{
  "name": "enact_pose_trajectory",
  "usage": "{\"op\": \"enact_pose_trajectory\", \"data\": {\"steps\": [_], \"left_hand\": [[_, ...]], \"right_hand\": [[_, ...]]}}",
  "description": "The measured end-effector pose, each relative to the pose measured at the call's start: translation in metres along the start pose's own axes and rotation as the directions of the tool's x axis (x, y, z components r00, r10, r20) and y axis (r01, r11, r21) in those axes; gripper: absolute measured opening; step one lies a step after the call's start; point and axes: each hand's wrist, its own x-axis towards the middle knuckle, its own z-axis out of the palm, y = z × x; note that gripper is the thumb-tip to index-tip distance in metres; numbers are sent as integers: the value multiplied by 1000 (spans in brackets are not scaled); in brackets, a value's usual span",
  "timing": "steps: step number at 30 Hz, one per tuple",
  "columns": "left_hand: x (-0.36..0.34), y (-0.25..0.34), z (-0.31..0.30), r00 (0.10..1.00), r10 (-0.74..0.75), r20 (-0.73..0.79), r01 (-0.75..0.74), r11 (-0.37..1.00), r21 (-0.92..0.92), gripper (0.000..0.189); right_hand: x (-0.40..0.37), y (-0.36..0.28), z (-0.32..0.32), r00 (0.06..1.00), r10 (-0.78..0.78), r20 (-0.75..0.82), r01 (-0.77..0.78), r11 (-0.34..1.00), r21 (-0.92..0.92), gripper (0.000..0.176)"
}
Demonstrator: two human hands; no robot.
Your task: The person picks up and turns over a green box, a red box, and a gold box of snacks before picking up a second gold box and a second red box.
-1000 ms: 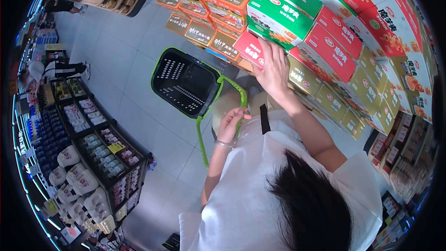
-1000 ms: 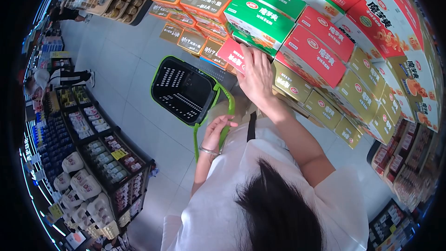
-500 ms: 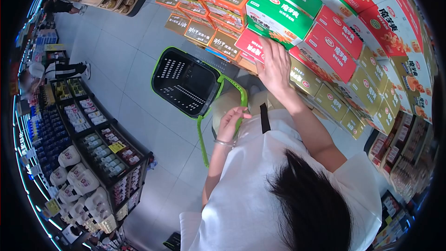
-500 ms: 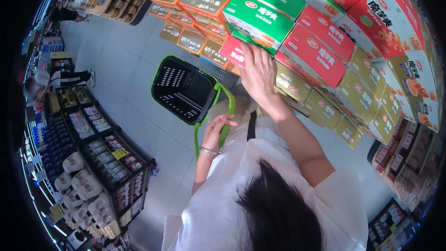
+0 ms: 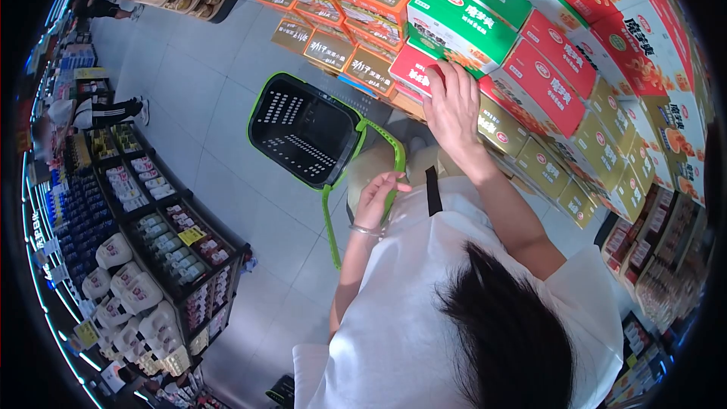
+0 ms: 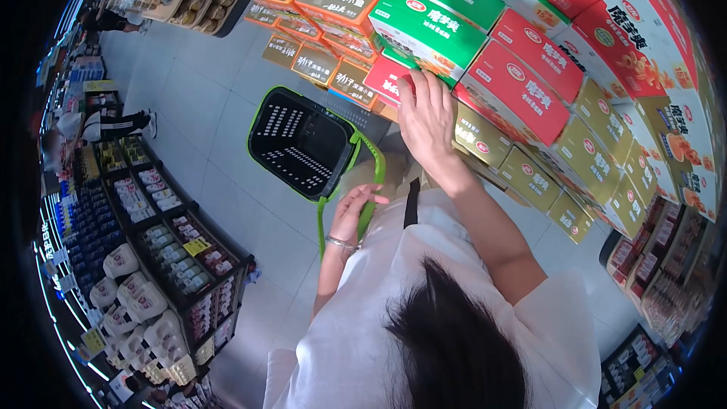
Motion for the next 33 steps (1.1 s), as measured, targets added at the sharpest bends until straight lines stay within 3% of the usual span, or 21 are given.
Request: {"op": "enact_pose_trajectory", "data": {"steps": [8,14,16,18,25,27,33], "left_hand": [[3,2,2,1000,7,9,-7,1000,5,30],[4,5,3,1000,-7,4,7,1000,14,29],[4,5,2,1000,-13,-1,13,1000,14,29],[4,4,1,1000,-8,4,8,1000,11,30],[3,4,0,1000,-8,-2,8,1000,16,30],[2,4,-1,1000,0,-5,0,1000,23,29],[0,5,0,1000,10,-21,-9,1000,27,30]], "right_hand": [[5,-4,0,995,-102,19,99,985,143,47],[8,-14,15,934,-332,130,311,937,158,42],[5,-23,24,885,-420,202,420,907,45,39],[2,-33,33,903,-374,213,386,922,-14,35],[5,-44,45,869,-433,239,475,866,-156,33],[8,-42,45,856,-313,411,449,844,-292,38],[7,-34,44,805,-318,501,529,766,-365,44]]}}
